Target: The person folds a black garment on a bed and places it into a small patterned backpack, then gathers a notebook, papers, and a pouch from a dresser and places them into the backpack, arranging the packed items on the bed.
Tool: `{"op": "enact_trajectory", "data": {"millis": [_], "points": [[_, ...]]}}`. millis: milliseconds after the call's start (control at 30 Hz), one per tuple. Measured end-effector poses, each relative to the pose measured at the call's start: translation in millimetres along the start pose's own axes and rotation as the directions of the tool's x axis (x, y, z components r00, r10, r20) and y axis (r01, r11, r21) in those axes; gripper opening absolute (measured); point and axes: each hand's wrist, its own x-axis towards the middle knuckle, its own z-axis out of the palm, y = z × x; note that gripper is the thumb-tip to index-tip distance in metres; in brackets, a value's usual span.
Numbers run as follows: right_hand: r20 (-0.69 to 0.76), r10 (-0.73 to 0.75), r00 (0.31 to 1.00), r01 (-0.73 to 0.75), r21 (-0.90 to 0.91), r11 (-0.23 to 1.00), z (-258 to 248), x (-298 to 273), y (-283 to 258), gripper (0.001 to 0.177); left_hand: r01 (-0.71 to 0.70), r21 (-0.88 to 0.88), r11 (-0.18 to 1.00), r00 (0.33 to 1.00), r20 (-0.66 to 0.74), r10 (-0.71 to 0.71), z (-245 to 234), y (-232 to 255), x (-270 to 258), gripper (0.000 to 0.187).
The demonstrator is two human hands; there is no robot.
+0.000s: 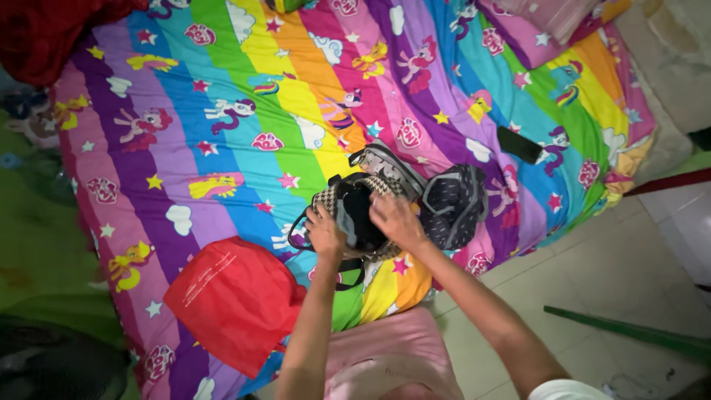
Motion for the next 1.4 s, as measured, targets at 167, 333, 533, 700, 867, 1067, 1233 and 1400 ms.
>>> {"op": "enact_trajectory", "data": {"millis": [167, 333, 533, 700, 867, 1067, 1233, 1400], "points": [[0.438, 0.641, 0.63, -0.775, 0.405, 0.485, -10, 20, 14, 0.063, -0.302, -0.16, 0.94, 0.941, -0.208, 0.267, -8, 6, 23, 0.085], [0.551, 0.675, 0.491, -0.871, 0.34, 0.356, -15, 2, -9, 0.073, -0.422, -0.139, 0.896, 0.889, -0.257, 0.379, -11, 18, 54, 0.065], [0.592, 0.589, 0.549, -0.834, 0.348, 0.428, -18, -14, -58, 0.074, -0.403, -0.006, 0.915, 0.915, -0.013, 0.403, 0, -2, 34, 0.092], [0.459, 0.562, 0.688, -0.721, 0.345, 0.602, -8, -4, -68, 0.059, -0.447, 0.098, 0.889, 0.891, -0.036, 0.452, 2, -24, 22, 0.094], [0.472, 0.53, 0.705, -0.702, 0.352, 0.62, -8, 13, -63, 0.052, -0.611, 0.023, 0.791, 0.772, -0.202, 0.602, 34, -42, 1, 0.06], [0.438, 0.519, 0.734, -0.676, 0.547, 0.494, 16, -5, -51, 0.049, -0.38, -0.501, 0.778, 0.886, 0.044, 0.461, 64, -22, -40, 0.05], [0.34, 0.613, 0.713, -0.666, 0.603, 0.439, 66, -69, 7, 0.045, -0.517, -0.299, 0.802, 0.848, -0.307, 0.432, 45, 27, -68, 0.08], [0.188, 0.844, 0.502, -0.836, 0.354, 0.418, 89, -143, 77, 0.074, -0.395, -0.035, 0.918, 0.866, -0.347, 0.36, 45, 64, -74, 0.072]]}}
